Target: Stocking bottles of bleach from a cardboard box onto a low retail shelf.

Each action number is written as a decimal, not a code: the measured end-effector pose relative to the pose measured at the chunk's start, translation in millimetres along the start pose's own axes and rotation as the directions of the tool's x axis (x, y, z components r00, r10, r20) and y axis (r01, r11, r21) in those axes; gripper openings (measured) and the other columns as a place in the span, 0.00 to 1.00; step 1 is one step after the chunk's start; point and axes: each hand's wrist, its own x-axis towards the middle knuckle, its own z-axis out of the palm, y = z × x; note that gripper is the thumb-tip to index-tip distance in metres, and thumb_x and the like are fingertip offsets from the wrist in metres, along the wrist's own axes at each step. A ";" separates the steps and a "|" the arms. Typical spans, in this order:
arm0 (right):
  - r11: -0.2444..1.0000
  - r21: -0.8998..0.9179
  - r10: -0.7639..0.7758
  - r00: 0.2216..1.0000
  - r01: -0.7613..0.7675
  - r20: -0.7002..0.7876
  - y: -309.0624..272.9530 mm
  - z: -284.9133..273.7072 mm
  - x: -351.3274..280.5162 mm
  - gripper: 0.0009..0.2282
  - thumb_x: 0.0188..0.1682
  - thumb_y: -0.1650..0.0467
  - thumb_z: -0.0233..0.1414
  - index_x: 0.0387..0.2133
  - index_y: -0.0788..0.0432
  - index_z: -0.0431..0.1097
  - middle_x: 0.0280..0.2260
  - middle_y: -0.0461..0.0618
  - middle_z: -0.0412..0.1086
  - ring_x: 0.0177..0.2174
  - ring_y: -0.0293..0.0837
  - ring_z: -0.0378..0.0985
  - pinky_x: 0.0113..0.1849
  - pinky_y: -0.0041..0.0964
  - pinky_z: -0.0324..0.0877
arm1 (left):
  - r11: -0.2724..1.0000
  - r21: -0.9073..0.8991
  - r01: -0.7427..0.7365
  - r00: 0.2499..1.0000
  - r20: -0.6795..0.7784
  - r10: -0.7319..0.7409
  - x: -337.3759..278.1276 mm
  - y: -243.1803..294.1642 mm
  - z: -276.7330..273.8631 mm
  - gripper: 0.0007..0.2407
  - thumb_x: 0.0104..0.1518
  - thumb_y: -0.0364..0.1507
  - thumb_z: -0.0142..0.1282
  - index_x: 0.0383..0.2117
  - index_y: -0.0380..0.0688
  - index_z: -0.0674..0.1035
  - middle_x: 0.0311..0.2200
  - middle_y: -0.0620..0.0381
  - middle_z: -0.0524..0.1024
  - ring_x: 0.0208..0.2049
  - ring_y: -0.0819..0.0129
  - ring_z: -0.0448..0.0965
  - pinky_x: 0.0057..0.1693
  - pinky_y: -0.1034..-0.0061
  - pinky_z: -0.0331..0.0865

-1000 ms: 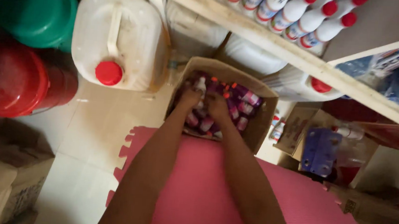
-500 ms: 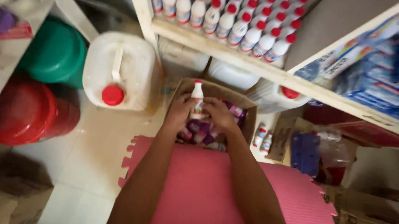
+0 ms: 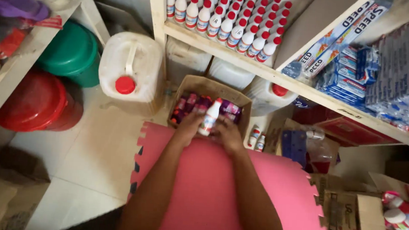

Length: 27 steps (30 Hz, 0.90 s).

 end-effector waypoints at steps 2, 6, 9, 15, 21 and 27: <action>0.998 -0.043 -0.036 0.999 0.037 0.019 -10.7 -5.1 4.6 0.15 0.51 0.71 0.52 0.52 0.57 0.69 0.37 0.48 0.74 0.30 0.42 0.76 0.31 0.37 0.74 | 0.998 -0.035 0.045 0.999 0.021 -0.044 -7.0 22.7 9.3 0.11 0.61 0.33 0.54 0.45 0.42 0.79 0.37 0.55 0.81 0.35 0.67 0.82 0.39 0.70 0.78; 0.996 -0.052 -0.074 0.996 0.077 0.040 -24.6 1.8 -5.4 0.14 0.51 0.72 0.51 0.50 0.56 0.68 0.38 0.45 0.75 0.31 0.39 0.78 0.31 0.34 0.74 | 0.997 -0.080 0.022 0.999 0.033 -0.019 4.0 12.3 3.1 0.10 0.61 0.32 0.55 0.44 0.41 0.78 0.37 0.55 0.80 0.36 0.67 0.82 0.41 0.69 0.80; 0.995 -0.068 -0.067 0.997 0.070 0.041 -25.1 2.8 1.8 0.14 0.50 0.73 0.52 0.51 0.57 0.67 0.38 0.45 0.75 0.32 0.38 0.79 0.33 0.32 0.75 | 0.995 -0.040 0.095 0.995 -0.021 -0.096 -11.6 30.8 12.9 0.10 0.61 0.33 0.53 0.43 0.44 0.77 0.36 0.57 0.79 0.34 0.67 0.81 0.37 0.70 0.78; 0.993 -0.045 -0.104 0.994 0.106 0.029 -21.0 -0.5 7.5 0.15 0.50 0.73 0.54 0.52 0.57 0.67 0.37 0.45 0.74 0.31 0.37 0.78 0.34 0.32 0.75 | 0.997 0.002 0.082 0.995 -0.063 -0.081 -15.6 38.8 17.0 0.10 0.62 0.32 0.53 0.45 0.42 0.77 0.39 0.57 0.80 0.38 0.71 0.80 0.40 0.73 0.78; 0.971 -0.058 -0.222 0.967 0.231 0.127 0.9 -18.7 30.5 0.16 0.50 0.73 0.53 0.52 0.60 0.67 0.36 0.46 0.74 0.30 0.39 0.77 0.32 0.33 0.74 | 0.977 0.095 -0.193 0.979 -0.052 0.199 14.1 -5.3 -2.0 0.11 0.64 0.31 0.56 0.47 0.39 0.79 0.41 0.56 0.79 0.43 0.70 0.78 0.50 0.74 0.74; 0.859 -0.090 -0.444 0.821 0.504 0.359 -65.2 20.3 12.2 0.17 0.54 0.72 0.55 0.57 0.62 0.67 0.50 0.50 0.73 0.47 0.39 0.77 0.48 0.34 0.76 | 0.771 0.512 -0.378 0.872 -0.083 0.483 32.5 16.4 -0.2 0.12 0.63 0.33 0.52 0.46 0.38 0.79 0.41 0.53 0.81 0.44 0.66 0.80 0.51 0.71 0.74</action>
